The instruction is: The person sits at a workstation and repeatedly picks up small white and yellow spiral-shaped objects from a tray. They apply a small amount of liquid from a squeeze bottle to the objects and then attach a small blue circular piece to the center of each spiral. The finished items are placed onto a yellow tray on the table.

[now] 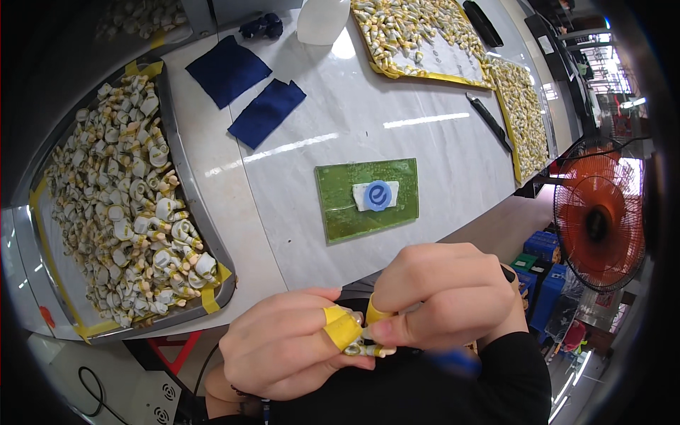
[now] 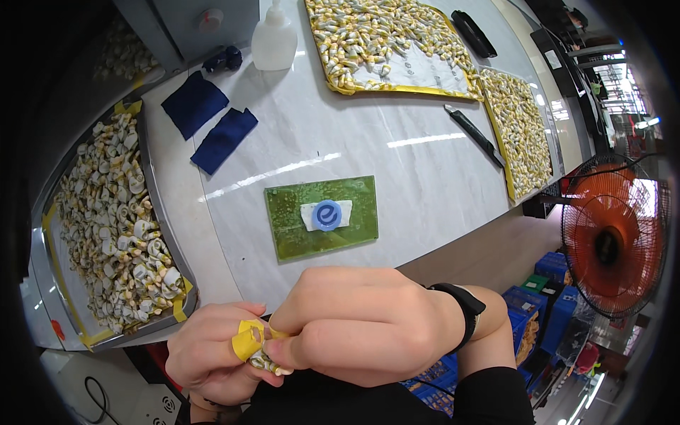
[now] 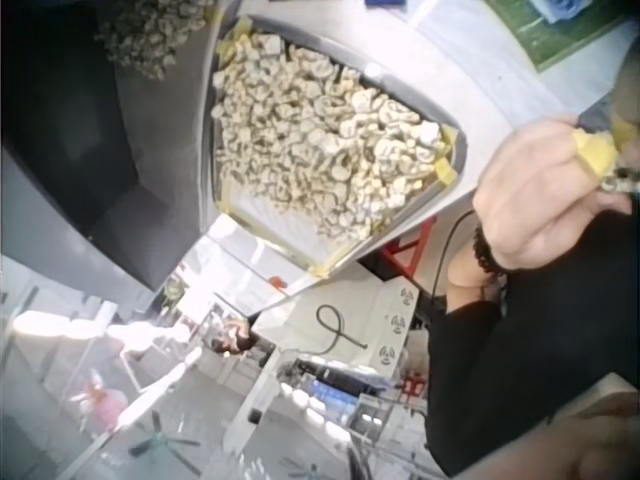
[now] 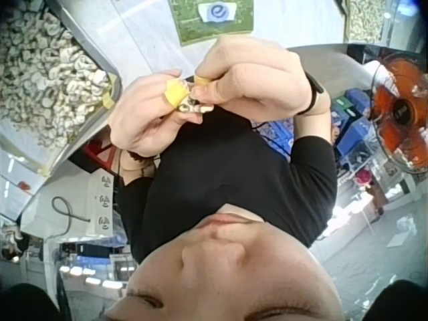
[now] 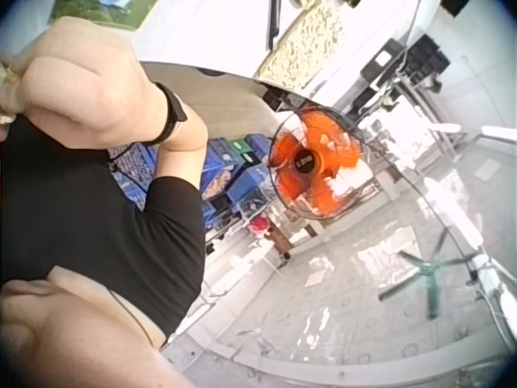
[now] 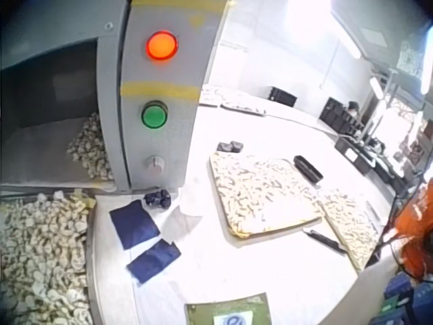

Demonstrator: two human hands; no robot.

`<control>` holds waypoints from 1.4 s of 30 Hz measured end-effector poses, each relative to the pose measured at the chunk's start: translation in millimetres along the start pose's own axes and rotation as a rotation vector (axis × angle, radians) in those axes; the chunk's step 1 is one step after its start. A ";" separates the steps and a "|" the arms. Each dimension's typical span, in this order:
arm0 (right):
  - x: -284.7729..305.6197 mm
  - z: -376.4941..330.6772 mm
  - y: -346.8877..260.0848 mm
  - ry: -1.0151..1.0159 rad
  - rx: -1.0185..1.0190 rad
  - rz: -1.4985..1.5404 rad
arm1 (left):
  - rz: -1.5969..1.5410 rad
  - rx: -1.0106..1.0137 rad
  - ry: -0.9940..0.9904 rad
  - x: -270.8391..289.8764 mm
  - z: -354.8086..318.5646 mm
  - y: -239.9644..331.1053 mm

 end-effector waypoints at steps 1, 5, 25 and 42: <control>0.1 -0.2 -0.5 -0.007 0.012 0.005 | 0.000 -0.003 -0.006 0.3 0.1 0.5; 2.5 -2.8 2.9 -0.065 0.081 0.033 | 0.016 -0.012 0.006 -0.5 0.4 0.2; 5.8 -0.7 1.8 -0.013 -0.044 -0.034 | -0.400 0.226 0.145 -2.6 -3.2 -12.6; 8.3 6.7 8.7 -0.208 -0.231 0.160 | -0.849 0.508 0.007 -7.0 -7.6 -10.3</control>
Point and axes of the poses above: each hand's wrist, its own z-axis towards the middle knuckle, its own x-axis out of the back of the hand, y = z × x, the point moved 2 cm from there along z, towards the middle knuckle, and after that the axes turned 10 degrees about -y, right-handed, at the moved point
